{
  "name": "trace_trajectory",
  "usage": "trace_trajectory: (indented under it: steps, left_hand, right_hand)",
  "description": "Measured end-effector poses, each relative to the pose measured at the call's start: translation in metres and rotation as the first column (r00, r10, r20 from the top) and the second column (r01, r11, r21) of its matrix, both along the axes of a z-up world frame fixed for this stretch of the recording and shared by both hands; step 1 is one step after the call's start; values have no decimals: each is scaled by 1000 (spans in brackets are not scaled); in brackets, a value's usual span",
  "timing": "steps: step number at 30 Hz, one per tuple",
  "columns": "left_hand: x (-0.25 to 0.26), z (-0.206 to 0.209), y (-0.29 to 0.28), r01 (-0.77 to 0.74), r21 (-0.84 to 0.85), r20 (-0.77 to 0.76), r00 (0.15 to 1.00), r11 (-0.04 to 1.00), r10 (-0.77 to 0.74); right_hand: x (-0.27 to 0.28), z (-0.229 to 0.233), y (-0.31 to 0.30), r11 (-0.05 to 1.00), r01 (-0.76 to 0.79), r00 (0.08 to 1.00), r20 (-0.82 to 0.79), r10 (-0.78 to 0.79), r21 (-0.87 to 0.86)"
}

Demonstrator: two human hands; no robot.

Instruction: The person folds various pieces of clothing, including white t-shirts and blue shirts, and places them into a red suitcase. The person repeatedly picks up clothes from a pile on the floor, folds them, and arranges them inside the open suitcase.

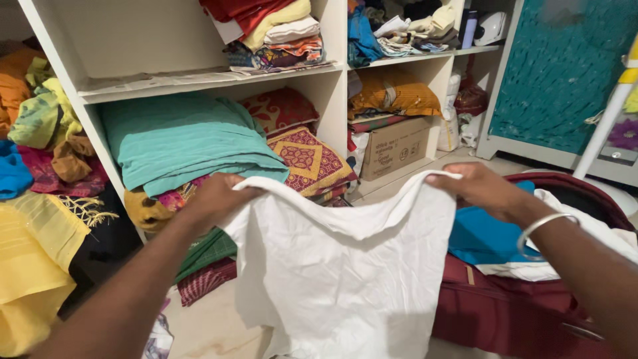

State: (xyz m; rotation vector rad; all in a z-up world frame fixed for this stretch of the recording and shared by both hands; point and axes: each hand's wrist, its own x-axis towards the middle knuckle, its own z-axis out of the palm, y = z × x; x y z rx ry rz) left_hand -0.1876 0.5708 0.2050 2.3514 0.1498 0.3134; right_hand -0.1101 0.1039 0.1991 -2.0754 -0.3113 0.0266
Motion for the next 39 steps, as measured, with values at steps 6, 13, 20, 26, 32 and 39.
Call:
trace_trajectory:
  steps: [6, 13, 20, 26, 32, 39]
  left_hand:
    - [30, -4, -51, 92, 144, 211, 970, 985, -121]
    - [47, -12, -68, -22, 528, 249, 960, 849, -130]
    - [41, -15, 3, -294, 581, 401, 915, 759, 47]
    - [16, 0, -5, 204, 399, 364, 860, 894, -358]
    - [-14, 7, -44, 361, 620, 44, 871, 697, -489]
    - [0, 1, -60, 102, 606, -62, 995, 789, -81]
  right_hand:
    - [-4, 7, 58, 801, -38, 910, 310, 274, -597]
    - [-3, 13, 84, 674, 238, 746, 576, 334, -699]
    - [30, 9, 30, 839, 344, 800, 599, -27, -421]
    - [70, -16, 0, 978, 206, 922, 339, -189, -17]
    - [71, -16, -2, 928, 154, 979, 78, -191, 341]
    - [21, 6, 28, 965, 97, 994, 25, -106, 244]
